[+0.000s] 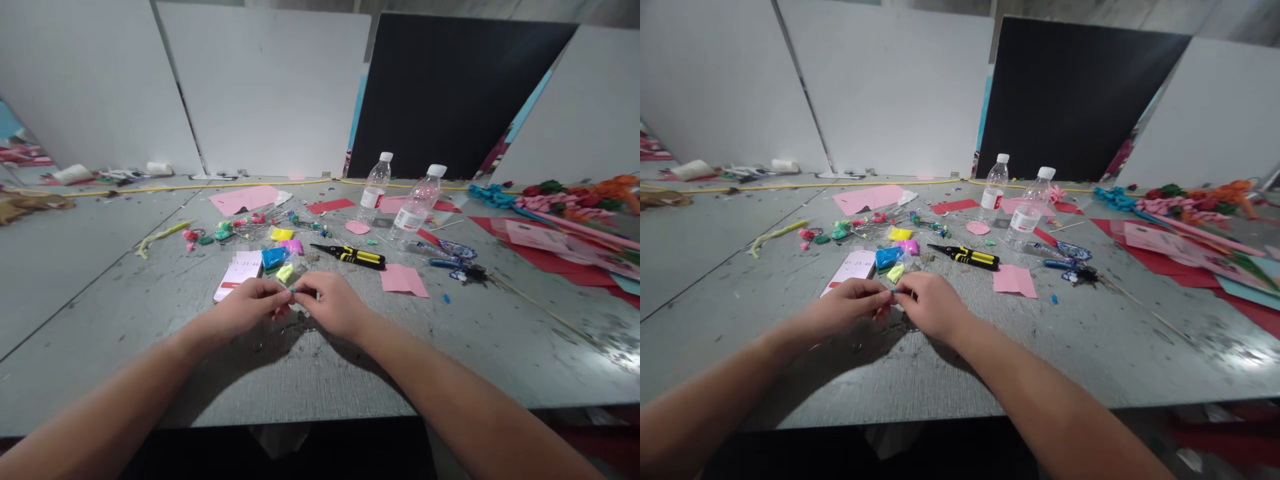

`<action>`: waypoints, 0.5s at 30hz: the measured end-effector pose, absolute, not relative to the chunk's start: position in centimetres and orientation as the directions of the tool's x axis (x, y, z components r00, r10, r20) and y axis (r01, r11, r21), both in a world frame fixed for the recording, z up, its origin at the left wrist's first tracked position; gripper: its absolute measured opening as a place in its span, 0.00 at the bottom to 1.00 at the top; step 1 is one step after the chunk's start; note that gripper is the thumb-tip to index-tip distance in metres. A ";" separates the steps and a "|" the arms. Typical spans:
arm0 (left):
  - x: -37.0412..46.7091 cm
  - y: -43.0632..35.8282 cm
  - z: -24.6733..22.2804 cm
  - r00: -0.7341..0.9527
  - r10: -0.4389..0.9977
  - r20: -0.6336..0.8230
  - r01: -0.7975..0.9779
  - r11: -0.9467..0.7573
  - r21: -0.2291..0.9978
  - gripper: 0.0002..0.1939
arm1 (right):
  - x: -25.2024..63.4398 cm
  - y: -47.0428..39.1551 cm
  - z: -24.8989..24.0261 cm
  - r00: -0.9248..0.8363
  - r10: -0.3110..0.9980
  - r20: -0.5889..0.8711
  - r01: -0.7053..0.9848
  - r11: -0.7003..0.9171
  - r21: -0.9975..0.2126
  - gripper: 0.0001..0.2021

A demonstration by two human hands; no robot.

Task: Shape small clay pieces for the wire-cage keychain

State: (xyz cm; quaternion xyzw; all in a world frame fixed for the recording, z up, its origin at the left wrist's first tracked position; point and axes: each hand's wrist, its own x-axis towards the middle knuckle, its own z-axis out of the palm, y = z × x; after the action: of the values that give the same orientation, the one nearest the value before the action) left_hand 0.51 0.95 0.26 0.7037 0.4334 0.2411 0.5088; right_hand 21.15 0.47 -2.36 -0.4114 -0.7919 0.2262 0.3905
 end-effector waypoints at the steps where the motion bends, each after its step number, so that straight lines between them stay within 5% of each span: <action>1: 0.5 1.0 0.2 0.493 0.864 -0.102 0.374 -0.105 0.921 0.20 | 21.3 0.7 -2.4 -0.318 0.837 0.445 0.486 0.547 -0.682 0.09; 6: 0.3 1.4 -0.5 0.446 0.885 -0.131 0.401 -0.067 0.913 0.21 | 22.0 1.6 -2.6 -0.222 0.865 0.451 0.501 0.498 -0.708 0.03; 15: 0.5 1.1 -0.1 0.486 0.867 -0.113 0.445 -0.133 0.886 0.28 | 21.3 0.9 -2.9 -0.403 0.827 0.393 0.440 0.551 -0.708 0.09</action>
State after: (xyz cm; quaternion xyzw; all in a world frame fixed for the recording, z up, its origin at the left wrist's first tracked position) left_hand 0.48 1.07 -0.10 0.7193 0.4558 0.2221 0.4750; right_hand 21.28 0.93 -2.93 -0.3975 -0.7969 0.2575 0.3751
